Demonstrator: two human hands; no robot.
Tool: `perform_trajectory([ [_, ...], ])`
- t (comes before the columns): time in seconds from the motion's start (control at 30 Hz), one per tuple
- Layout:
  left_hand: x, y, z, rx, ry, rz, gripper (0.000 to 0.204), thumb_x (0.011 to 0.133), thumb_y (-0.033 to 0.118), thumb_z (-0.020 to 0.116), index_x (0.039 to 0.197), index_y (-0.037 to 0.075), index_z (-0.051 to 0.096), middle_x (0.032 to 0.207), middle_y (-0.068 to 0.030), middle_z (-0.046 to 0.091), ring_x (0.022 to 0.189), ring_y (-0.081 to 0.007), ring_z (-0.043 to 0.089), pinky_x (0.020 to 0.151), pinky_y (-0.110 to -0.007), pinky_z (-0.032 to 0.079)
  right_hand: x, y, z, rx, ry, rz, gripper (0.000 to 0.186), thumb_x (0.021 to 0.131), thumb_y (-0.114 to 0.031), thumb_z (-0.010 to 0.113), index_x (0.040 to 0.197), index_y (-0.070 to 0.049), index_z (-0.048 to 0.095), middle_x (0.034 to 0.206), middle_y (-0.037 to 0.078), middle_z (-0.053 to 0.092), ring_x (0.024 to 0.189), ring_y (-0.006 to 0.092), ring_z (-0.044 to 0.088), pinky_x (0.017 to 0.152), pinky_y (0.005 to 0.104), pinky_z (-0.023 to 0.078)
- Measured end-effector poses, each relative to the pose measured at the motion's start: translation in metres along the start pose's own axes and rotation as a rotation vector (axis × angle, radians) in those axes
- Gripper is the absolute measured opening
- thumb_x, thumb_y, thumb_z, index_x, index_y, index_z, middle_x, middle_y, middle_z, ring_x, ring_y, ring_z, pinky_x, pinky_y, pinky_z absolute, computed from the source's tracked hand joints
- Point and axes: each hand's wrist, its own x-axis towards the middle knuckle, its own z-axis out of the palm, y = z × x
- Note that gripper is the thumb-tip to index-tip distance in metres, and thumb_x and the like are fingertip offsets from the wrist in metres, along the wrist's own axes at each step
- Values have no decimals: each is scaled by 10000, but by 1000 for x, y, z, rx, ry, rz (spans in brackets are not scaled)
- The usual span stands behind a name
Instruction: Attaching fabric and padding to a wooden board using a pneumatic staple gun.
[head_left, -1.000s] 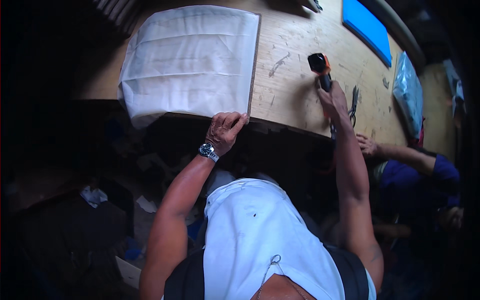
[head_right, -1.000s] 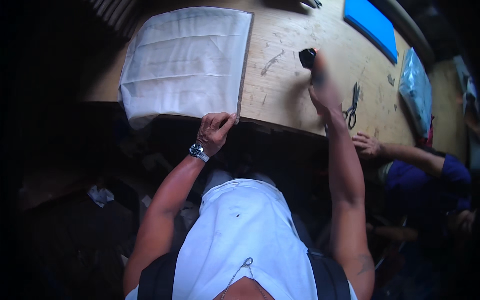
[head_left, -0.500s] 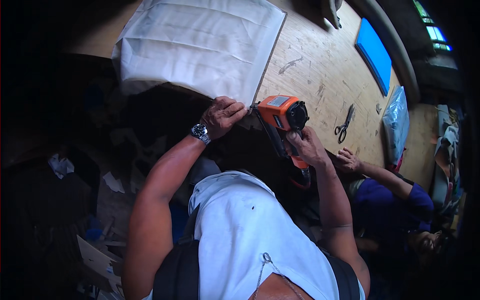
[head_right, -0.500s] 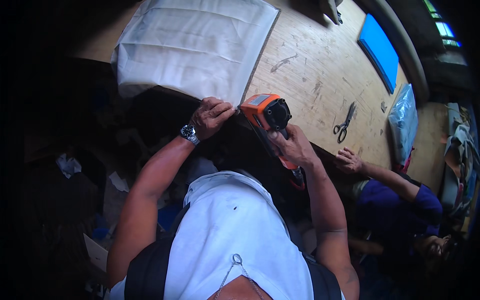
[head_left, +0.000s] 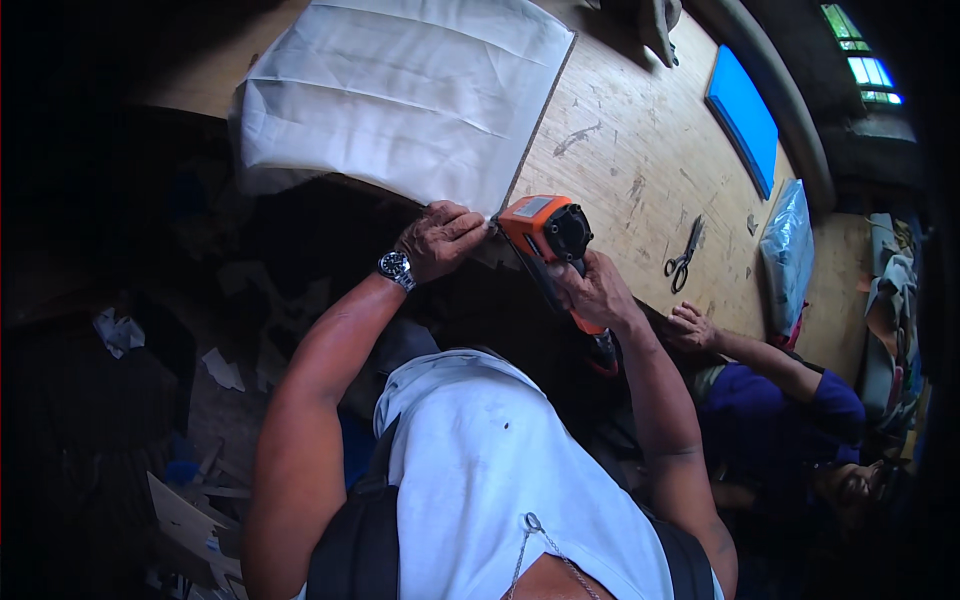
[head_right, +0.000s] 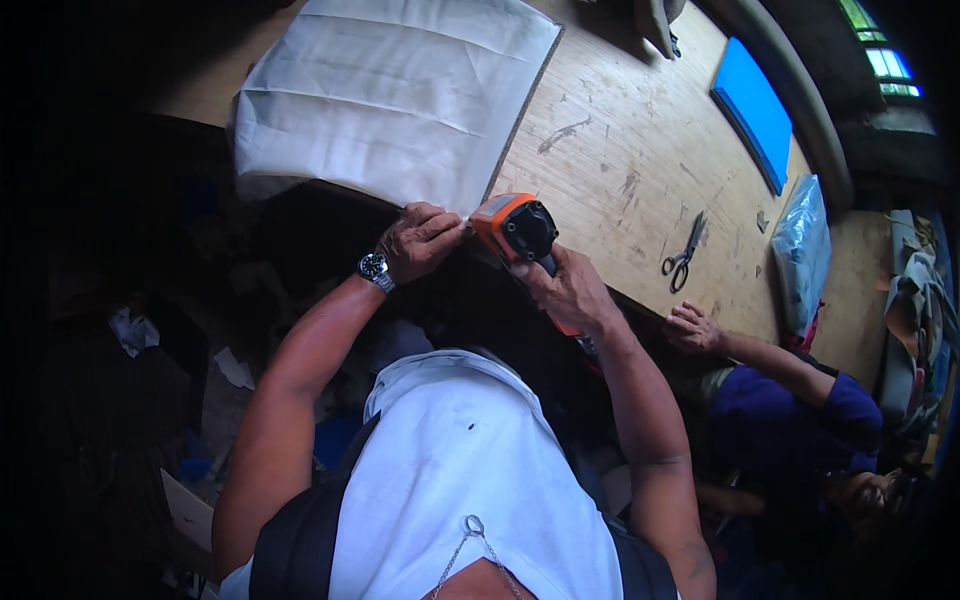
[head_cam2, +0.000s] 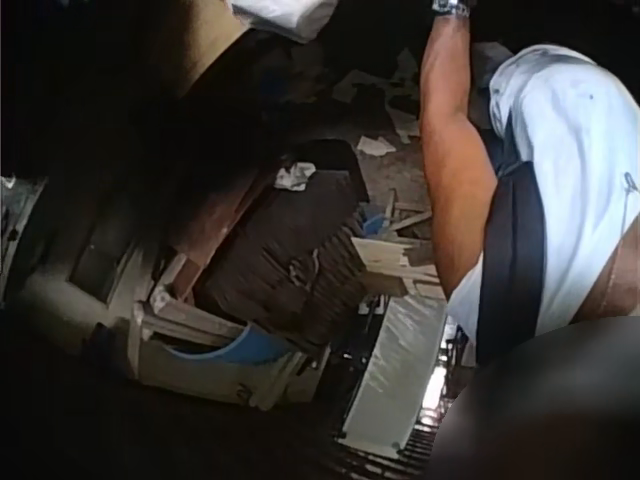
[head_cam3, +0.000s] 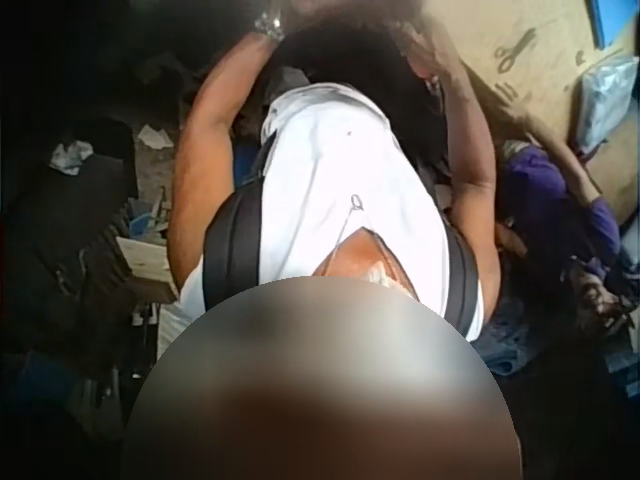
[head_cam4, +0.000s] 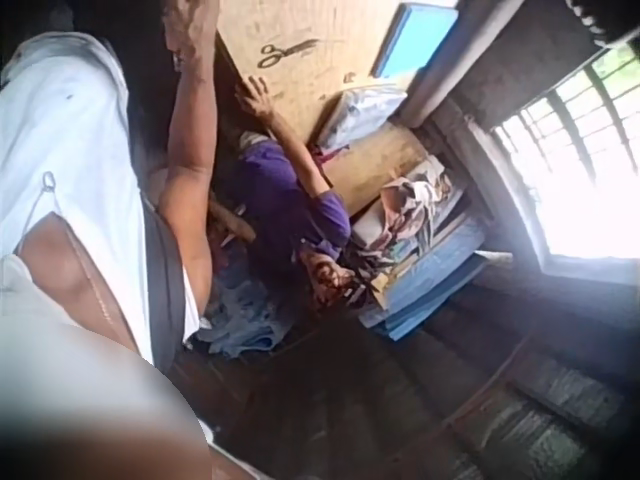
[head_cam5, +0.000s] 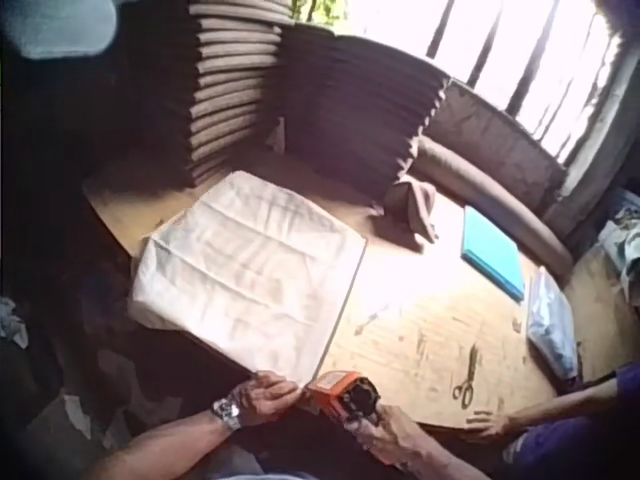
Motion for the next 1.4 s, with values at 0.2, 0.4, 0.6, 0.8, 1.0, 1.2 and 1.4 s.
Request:
perform_trajectory([
  [0.2, 6, 8, -6, -97, 37, -46, 249, 745, 89, 752, 966, 93, 636, 1092, -60, 654, 1014, -235, 615, 876, -376, 493, -16, 0, 0, 142, -12, 31, 410, 938, -422, 629, 907, -15, 602, 657, 23, 562, 594, 126, 574, 564, 301, 470],
  [0.4, 4, 3, -9, -145, -13, -55, 238, 748, 76, 729, 934, 82, 581, 1113, -86, 638, 1026, -270, 612, 893, -389, 493, -8, -5, 6, 35, -23, 25, 377, 945, -394, 628, 935, -19, 594, 655, 18, 559, 592, 119, 574, 561, 289, 465],
  [0.6, 20, -4, -37, -93, -113, 3, 245, 758, 92, 725, 955, 70, 582, 1150, -100, 624, 1050, -292, 606, 929, -405, 495, -18, 10, 4, 208, 9, -109, 391, 971, -442, 603, 945, -53, 568, 714, 14, 588, 627, 96, 587, 577, 268, 475],
  [0.8, 36, 22, -58, -111, -304, -53, 242, 818, 210, 729, 935, 41, 603, 1206, -147, 616, 1117, -335, 602, 955, -423, 500, -39, 40, -30, -30, 441, -212, 522, 933, -250, 628, 1372, -17, 468, 926, 118, 629, 844, 221, 641, 741, 362, 511],
  [1.0, 45, -12, -100, 27, -251, -115, 292, 835, 270, 739, 969, 37, 628, 1117, -174, 662, 1048, -353, 634, 907, -422, 516, -25, 79, -47, -475, 701, -13, 683, 880, -167, 608, 1500, -83, 334, 1033, 249, 612, 974, 431, 636, 839, 512, 503],
  [1.2, 47, -134, -161, 393, -159, -423, 356, 863, 304, 692, 1073, 31, 603, 1292, -208, 569, 1218, -378, 514, 1048, -476, 398, 0, 85, -46, -503, 787, 70, 745, 842, -179, 679, 1505, -106, 348, 1107, 188, 614, 1004, 391, 636, 848, 488, 514],
  [1.4, 23, -227, -181, 133, -278, -646, 540, 873, 296, 684, 1289, -19, 542, 1465, -254, 433, 1327, -427, 423, 1116, -474, 345, 62, 71, -27, -431, 902, 137, 768, 823, -277, 746, 1494, -156, 392, 1272, 152, 588, 1147, 350, 590, 949, 447, 498],
])
